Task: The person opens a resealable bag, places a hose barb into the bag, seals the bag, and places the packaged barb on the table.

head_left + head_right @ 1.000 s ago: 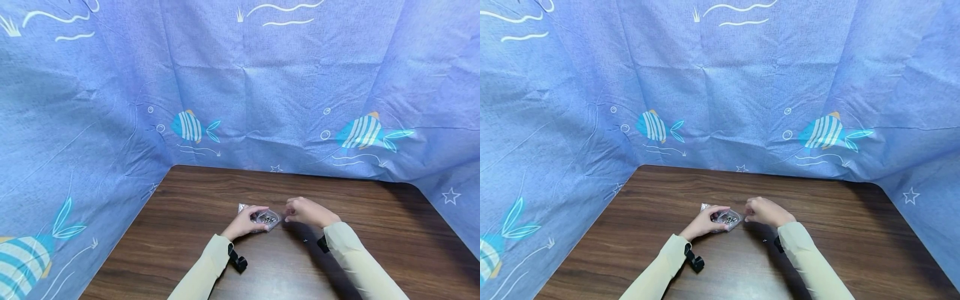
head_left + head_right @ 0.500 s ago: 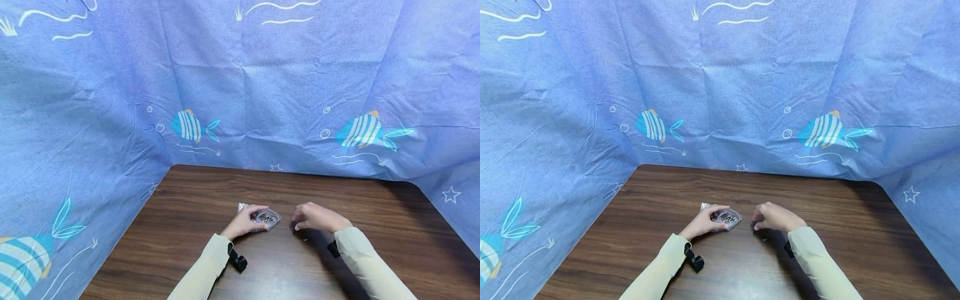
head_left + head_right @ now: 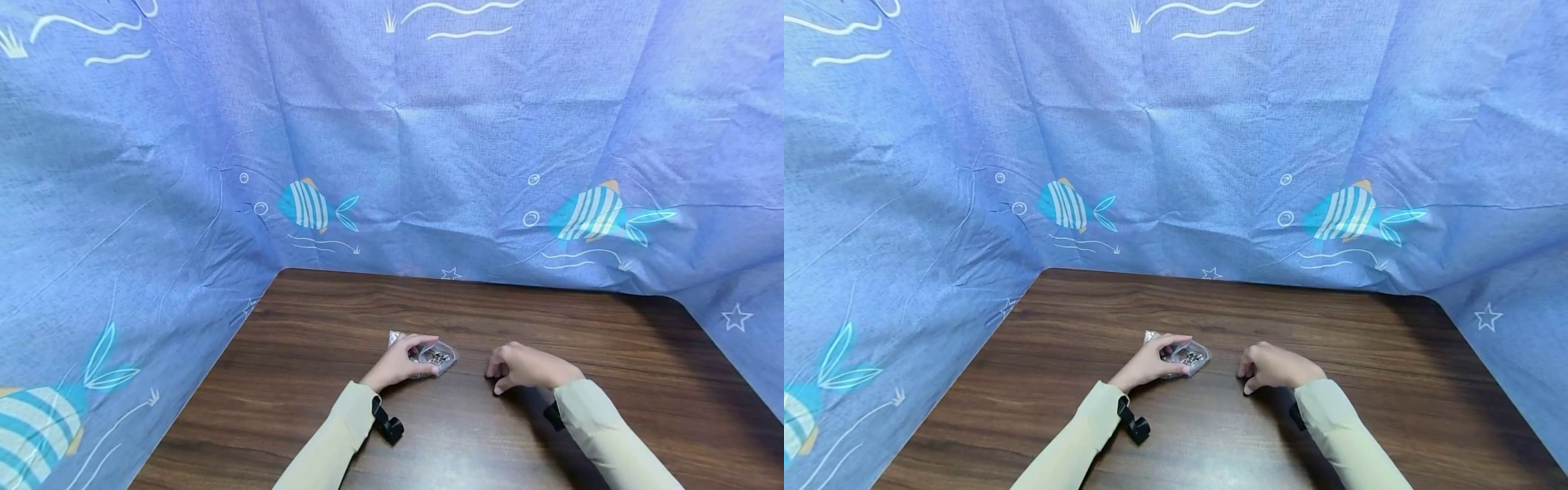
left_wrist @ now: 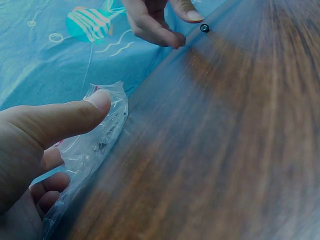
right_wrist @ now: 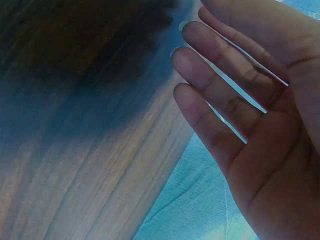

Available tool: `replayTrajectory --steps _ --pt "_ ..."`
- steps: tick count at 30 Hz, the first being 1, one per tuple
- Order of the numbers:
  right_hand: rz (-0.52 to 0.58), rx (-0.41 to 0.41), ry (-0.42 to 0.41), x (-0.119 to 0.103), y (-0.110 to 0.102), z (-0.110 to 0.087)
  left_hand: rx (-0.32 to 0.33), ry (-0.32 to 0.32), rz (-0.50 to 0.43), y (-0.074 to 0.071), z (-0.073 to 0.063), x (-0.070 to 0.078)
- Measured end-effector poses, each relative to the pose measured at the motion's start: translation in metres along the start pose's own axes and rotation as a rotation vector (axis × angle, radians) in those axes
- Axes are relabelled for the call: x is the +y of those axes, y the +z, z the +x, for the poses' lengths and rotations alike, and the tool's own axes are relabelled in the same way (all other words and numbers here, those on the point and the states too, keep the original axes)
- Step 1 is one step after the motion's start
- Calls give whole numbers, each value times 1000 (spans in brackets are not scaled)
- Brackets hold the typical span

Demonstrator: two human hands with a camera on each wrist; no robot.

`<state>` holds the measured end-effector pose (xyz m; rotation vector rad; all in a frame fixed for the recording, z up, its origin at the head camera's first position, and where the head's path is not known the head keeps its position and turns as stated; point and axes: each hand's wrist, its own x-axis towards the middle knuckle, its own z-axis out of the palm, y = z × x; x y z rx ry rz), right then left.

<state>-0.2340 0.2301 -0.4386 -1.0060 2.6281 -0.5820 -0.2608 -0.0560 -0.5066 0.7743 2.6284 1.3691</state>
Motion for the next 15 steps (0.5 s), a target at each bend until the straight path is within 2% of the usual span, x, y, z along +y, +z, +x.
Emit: replayTrajectory --steps 15 --pt "18 -9 -17 1 6 -4 13 14 6 2 0 -2"
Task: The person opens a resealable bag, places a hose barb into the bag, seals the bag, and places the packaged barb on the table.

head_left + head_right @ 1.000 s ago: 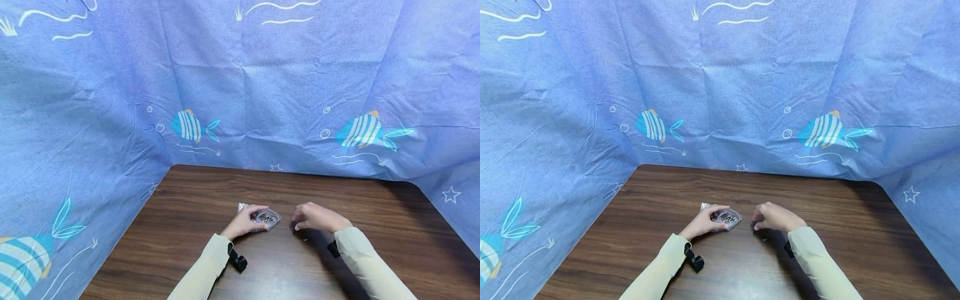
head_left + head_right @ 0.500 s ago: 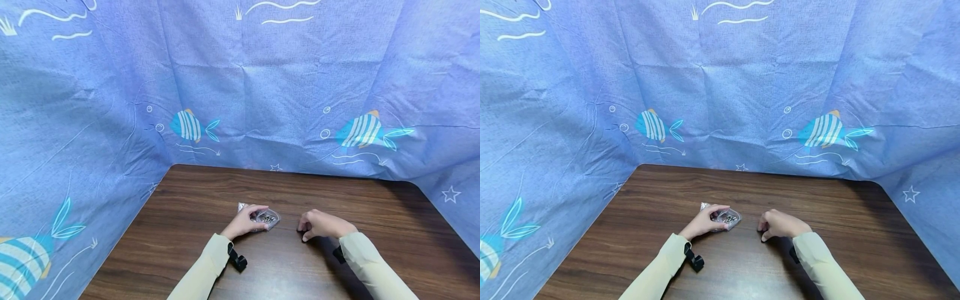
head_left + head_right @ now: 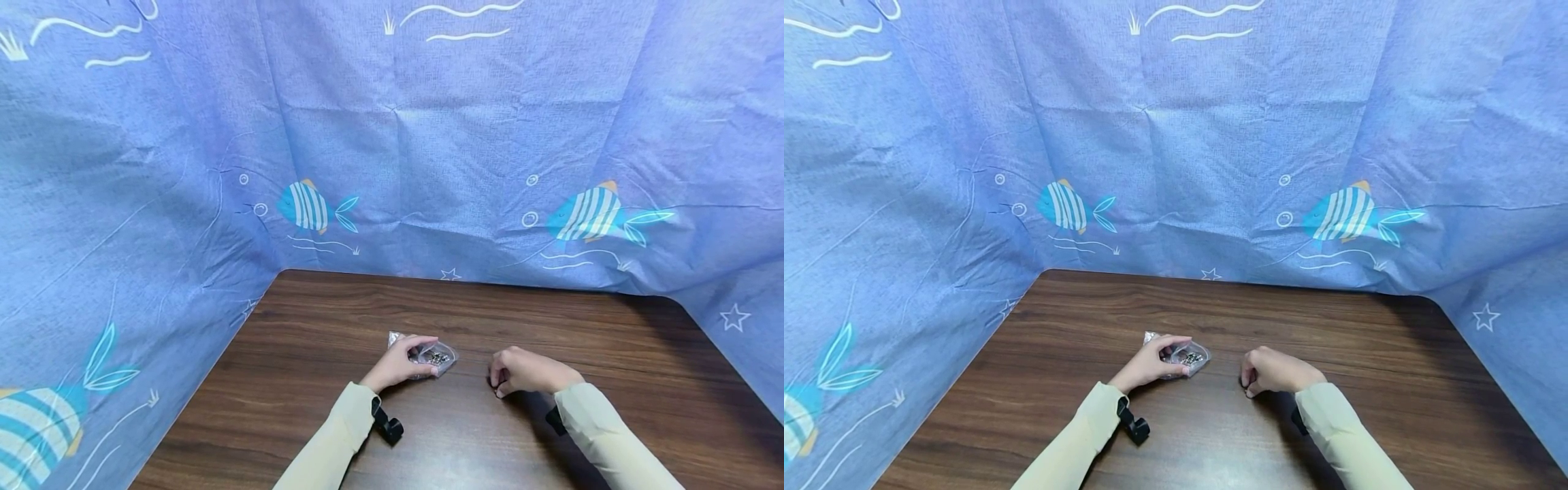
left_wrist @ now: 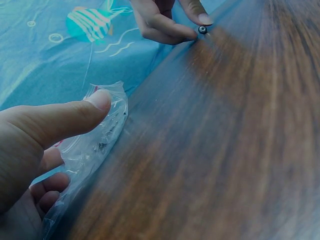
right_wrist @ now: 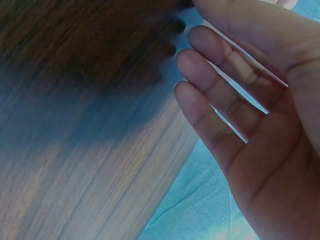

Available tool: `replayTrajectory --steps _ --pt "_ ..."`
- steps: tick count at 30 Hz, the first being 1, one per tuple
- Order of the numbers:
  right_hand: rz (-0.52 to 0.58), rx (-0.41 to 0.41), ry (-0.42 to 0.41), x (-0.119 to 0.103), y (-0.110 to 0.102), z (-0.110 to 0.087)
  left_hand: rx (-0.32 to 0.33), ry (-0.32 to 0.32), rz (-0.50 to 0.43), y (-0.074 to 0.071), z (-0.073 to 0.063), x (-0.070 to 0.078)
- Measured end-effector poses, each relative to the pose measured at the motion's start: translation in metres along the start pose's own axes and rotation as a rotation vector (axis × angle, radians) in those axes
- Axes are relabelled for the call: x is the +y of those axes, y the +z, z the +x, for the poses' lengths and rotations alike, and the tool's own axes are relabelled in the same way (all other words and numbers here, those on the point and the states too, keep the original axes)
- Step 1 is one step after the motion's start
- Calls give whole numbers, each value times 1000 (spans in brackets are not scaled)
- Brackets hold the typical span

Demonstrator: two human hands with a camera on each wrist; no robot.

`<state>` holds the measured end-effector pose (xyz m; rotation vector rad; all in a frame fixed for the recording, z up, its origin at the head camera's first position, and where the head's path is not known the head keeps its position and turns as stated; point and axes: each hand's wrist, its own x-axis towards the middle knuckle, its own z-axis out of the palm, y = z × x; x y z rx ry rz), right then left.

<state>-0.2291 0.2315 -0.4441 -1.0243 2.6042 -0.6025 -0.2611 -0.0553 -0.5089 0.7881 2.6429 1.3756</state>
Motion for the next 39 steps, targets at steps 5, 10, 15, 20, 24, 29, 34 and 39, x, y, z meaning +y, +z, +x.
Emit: replayTrajectory --steps 5,10,15,20,24,29,34,39 --pt "-24 6 -35 0 1 1 0 -3 -5 0 0 0" --pt "-37 4 -33 0 2 3 -1 -7 -9 0 0 0" --pt "-67 20 -42 2 3 4 2 -8 -6 0 0 0" --pt "-91 37 -47 3 5 4 -2 -10 -4 0 0 0" --pt "-102 42 -41 4 6 4 -5 -9 0 0 0 -1" --pt "-98 48 -43 3 5 4 -11 -12 6 1 1 -2" --pt "-111 64 -44 2 0 8 -11 -17 5 1 1 -3" --pt "-152 95 -50 2 -6 14 -10 -14 7 1 2 -3"
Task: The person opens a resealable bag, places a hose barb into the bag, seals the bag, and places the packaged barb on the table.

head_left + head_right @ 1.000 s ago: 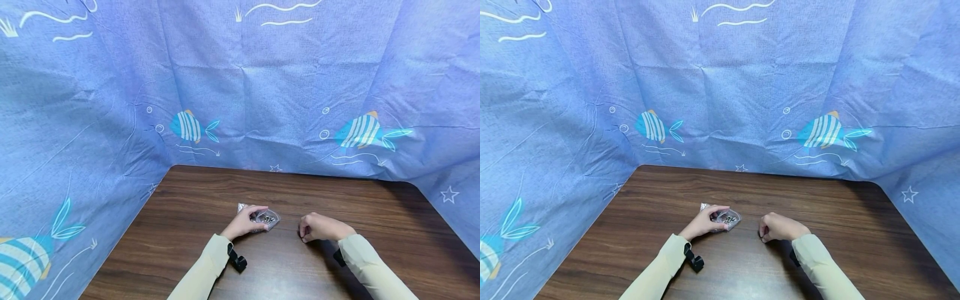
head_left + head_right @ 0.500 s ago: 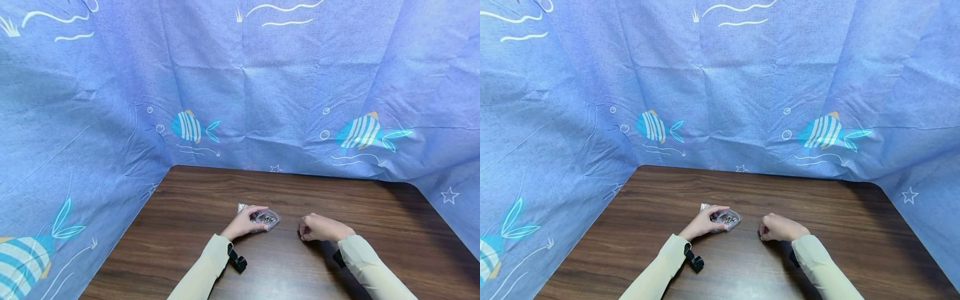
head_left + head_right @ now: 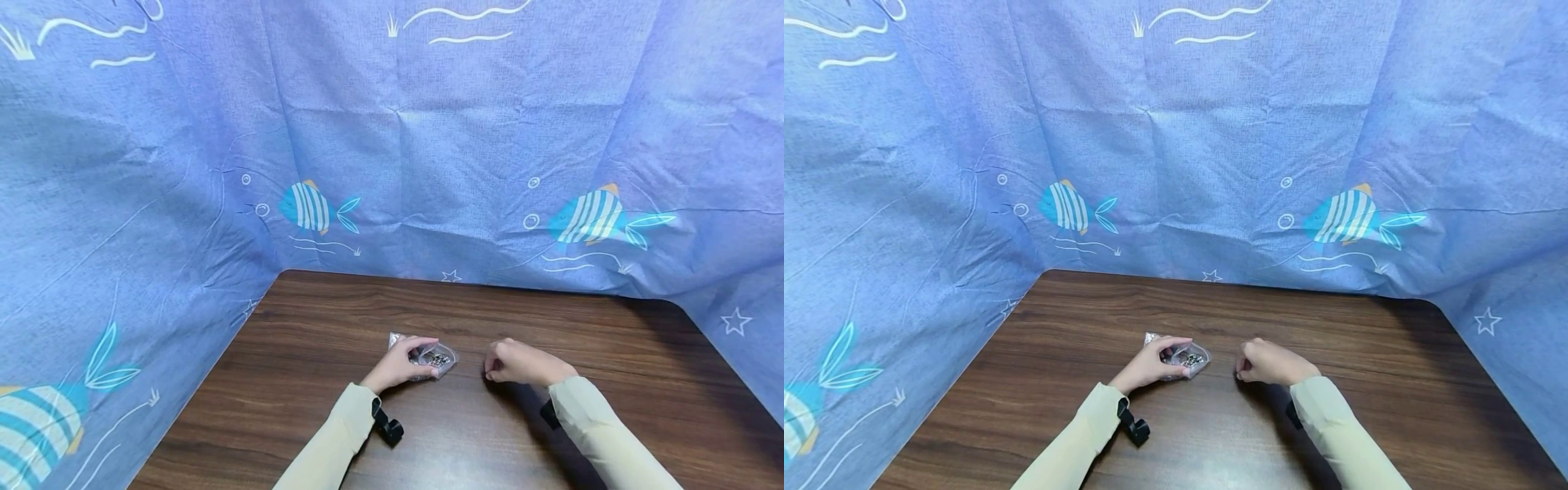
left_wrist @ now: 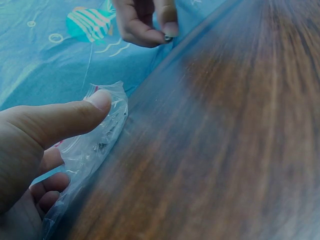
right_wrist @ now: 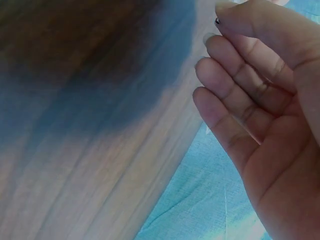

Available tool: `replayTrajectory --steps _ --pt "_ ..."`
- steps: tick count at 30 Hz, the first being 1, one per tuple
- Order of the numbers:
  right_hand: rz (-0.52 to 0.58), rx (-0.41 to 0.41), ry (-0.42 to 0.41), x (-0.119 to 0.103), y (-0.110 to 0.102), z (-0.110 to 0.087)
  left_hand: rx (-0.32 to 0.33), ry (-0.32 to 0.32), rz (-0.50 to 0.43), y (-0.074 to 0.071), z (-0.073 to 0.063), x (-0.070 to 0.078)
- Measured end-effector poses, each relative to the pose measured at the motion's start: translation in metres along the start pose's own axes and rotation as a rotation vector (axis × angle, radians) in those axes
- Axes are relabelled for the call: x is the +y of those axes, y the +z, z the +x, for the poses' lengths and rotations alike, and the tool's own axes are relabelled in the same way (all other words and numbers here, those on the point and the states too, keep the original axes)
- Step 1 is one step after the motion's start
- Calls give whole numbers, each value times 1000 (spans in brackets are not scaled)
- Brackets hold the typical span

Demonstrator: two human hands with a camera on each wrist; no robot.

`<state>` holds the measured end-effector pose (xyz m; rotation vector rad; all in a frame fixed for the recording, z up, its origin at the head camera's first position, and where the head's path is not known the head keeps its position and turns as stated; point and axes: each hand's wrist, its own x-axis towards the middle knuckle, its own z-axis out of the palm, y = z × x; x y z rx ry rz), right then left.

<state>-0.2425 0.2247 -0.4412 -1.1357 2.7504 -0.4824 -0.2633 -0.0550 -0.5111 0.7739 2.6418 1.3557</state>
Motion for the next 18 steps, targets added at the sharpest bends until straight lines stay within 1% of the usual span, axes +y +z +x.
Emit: replayTrajectory --steps 3,7,14,18 --pt "8 12 0 0 -2 4 2 10 2 0 0 0" --pt "31 24 3 1 -3 9 -1 4 0 0 -1 0" --pt "31 58 19 1 -5 19 4 19 6 -1 -2 0" --pt "16 80 -4 -3 -5 25 3 21 3 -1 -2 1"
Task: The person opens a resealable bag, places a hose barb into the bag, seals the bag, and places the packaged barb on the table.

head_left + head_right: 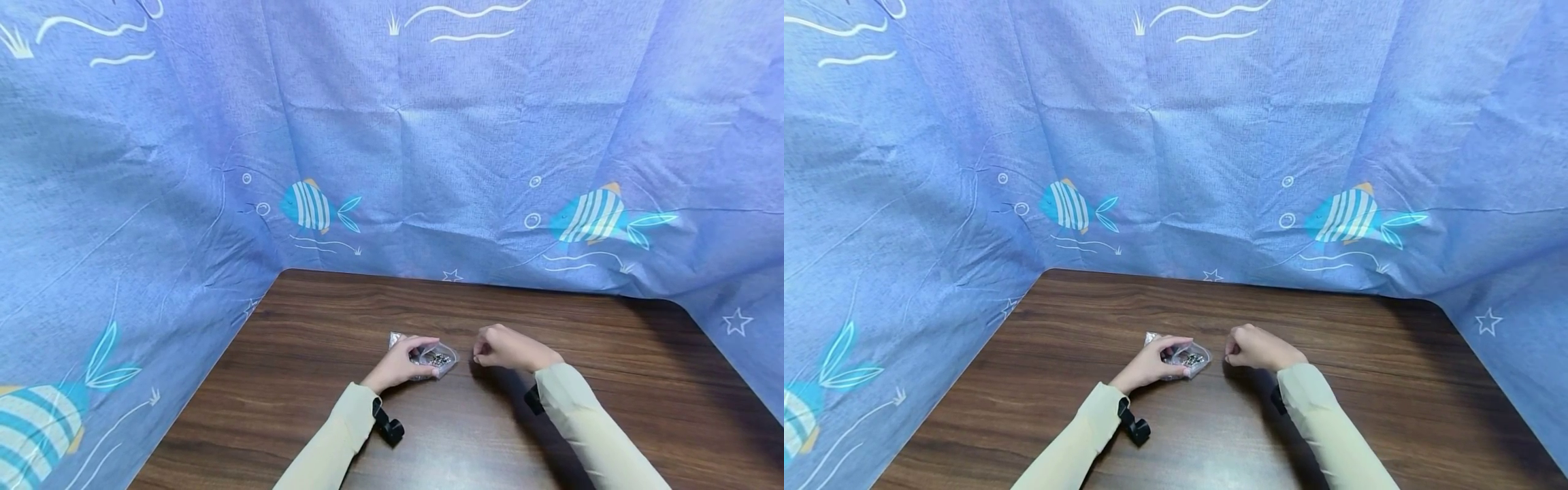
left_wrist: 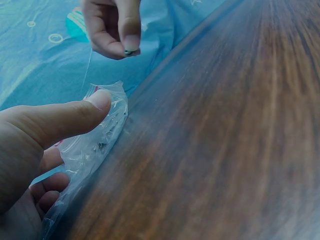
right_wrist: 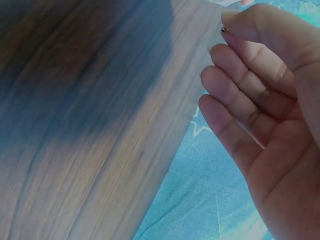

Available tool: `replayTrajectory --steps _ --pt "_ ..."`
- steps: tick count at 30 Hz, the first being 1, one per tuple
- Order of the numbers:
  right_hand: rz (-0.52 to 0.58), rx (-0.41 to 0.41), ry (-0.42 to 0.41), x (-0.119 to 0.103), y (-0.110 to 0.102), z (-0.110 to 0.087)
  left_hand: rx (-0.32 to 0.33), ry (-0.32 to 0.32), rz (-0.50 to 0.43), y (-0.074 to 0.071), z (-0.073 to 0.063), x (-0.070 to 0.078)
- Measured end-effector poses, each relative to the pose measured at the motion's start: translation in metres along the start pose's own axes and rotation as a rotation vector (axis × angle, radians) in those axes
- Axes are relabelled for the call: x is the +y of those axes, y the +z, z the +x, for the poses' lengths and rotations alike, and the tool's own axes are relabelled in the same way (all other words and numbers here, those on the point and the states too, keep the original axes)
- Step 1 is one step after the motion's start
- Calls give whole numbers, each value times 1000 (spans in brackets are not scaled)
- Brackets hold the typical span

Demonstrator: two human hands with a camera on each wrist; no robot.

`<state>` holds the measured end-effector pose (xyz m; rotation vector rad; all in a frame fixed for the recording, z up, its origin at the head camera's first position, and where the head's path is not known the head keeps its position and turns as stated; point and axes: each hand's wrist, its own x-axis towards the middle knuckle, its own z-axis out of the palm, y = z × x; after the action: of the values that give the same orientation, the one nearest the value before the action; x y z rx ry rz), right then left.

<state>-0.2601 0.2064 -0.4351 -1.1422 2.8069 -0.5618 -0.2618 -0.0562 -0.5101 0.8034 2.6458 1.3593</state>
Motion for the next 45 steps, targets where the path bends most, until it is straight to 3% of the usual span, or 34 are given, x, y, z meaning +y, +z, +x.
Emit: replayTrajectory --steps 10,28,37,45 --pt "-44 33 -30 -11 -1 15 -12 -33 -9 -1 -1 2" --pt "-43 50 -82 -22 -1 35 -12 -31 -18 -3 1 7" --pt "-43 28 -72 -22 0 39 8 26 15 -1 0 2" --pt "-34 26 -66 -23 1 39 -26 -55 -38 -3 1 4"
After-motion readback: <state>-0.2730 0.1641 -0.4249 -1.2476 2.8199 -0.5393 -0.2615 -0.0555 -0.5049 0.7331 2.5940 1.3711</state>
